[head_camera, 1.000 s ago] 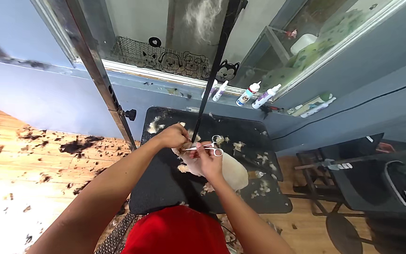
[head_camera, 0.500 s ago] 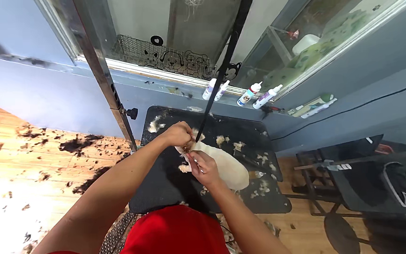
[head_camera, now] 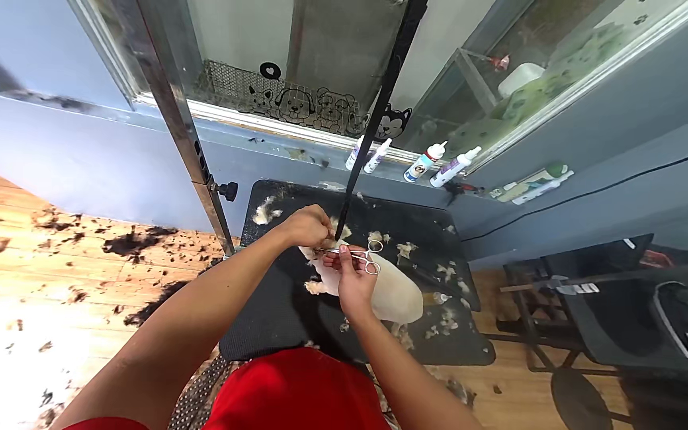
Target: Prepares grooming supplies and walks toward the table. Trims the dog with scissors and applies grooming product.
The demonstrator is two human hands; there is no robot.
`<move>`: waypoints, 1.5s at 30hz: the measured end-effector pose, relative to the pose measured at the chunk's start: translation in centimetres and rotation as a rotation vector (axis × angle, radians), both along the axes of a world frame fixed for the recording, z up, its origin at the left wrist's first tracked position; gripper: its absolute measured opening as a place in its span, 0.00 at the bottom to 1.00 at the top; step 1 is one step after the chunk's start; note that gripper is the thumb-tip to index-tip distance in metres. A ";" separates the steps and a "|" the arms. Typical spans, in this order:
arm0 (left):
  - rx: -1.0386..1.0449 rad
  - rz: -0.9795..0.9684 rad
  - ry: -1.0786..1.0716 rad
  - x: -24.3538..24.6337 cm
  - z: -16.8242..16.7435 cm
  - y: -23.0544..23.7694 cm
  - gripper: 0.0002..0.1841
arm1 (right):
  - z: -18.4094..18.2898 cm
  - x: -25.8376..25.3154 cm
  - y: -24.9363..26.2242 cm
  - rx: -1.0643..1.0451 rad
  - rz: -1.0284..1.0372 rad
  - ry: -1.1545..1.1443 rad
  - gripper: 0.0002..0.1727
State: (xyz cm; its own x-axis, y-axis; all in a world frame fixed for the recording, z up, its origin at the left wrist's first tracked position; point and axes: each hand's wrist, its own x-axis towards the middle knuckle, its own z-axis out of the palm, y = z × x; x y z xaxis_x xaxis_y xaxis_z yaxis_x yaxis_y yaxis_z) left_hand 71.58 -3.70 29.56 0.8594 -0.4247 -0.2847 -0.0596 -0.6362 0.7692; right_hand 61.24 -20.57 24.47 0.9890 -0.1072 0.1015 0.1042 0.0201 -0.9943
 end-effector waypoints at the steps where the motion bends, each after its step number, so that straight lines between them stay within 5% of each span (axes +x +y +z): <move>1: -0.009 0.001 0.000 -0.1 0.1 0.0 0.11 | -0.1 0.0 -0.1 -0.013 0.025 0.020 0.11; 5: -0.024 0.006 0.011 -0.2 -0.1 0.0 0.11 | 0.3 0.2 -0.4 -0.131 0.267 0.191 0.11; 9: -0.047 0.013 0.011 -0.3 -0.2 0.2 0.11 | 1.0 -0.2 -0.9 -0.035 0.168 0.025 0.08; 14: -0.080 0.010 0.010 -0.2 -0.6 0.2 0.12 | 1.0 1.1 -2.0 -0.326 0.255 -0.020 0.08; 19: -0.062 0.036 0.035 -0.2 0.0 0.1 0.11 | 1.5 0.9 -1.7 -0.143 0.215 -0.121 0.07; 23: -0.057 0.019 0.025 -0.3 0.0 0.2 0.11 | 1.3 1.5 -2.3 -0.439 0.398 0.101 0.08; 31: -0.116 0.056 -0.061 -1.4 0.0 0.7 0.07 | 1.8 0.2 -4.5 -0.234 0.411 0.128 0.08; 35: -0.204 0.126 -0.381 -4.9 1.3 0.8 0.08 | 1.7 -0.8 -6.3 -0.161 0.410 0.181 0.09; 37: -0.153 -0.008 -0.507 -8.0 1.9 0.5 0.10 | 1.9 -1.8 -6.8 -0.071 0.423 0.207 0.11; 41: 0.129 -0.281 -0.484 -13.2 -1.3 -1.0 0.19 | 0.9 -4.2 -6.9 0.031 0.441 0.165 0.12; 45: 0.130 -0.231 -0.668 -15.1 -7.0 -0.3 0.17 | -0.4 -5.5 -9.1 -0.061 0.584 0.140 0.17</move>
